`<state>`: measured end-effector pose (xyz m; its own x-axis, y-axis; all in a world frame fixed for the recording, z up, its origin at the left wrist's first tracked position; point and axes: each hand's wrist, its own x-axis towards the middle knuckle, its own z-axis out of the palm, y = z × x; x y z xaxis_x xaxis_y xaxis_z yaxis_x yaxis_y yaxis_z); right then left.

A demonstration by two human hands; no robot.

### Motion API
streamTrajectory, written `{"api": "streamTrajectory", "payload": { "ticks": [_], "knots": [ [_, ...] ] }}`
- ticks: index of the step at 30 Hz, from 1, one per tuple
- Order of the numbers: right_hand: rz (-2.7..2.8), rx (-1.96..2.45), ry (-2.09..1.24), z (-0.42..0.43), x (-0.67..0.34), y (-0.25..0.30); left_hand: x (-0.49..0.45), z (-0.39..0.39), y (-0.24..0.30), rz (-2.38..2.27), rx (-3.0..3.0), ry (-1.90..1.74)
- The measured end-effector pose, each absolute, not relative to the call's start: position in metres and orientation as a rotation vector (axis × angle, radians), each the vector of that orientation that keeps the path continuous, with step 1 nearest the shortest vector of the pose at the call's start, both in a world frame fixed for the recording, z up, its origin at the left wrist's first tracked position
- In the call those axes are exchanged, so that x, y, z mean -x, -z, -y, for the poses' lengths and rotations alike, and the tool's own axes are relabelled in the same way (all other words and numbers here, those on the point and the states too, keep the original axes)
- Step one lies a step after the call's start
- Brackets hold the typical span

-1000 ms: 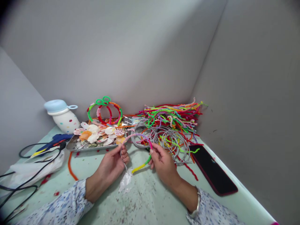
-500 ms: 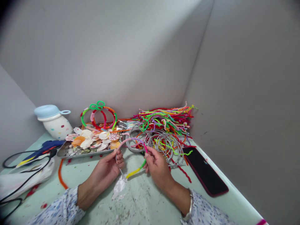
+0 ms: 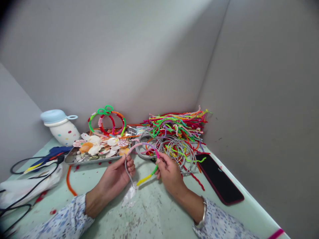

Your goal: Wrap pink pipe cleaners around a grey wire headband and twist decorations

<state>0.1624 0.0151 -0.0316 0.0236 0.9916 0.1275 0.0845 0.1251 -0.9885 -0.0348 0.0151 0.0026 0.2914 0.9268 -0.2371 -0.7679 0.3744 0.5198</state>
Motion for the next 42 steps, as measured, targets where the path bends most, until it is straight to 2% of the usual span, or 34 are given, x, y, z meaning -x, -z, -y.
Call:
{"api": "streamTrajectory", "payload": {
  "ticks": [23, 42],
  "knots": [
    [1.261, 1.205, -1.096, -0.017, -0.161, 0.034, 0.036, -0.023, 0.012, -0.707, -0.309, -1.235],
    [1.167, 1.162, -0.919, -0.012, -0.166, 0.018, 0.034, -0.024, 0.013, -0.673, -0.318, -1.253]
  ]
}}
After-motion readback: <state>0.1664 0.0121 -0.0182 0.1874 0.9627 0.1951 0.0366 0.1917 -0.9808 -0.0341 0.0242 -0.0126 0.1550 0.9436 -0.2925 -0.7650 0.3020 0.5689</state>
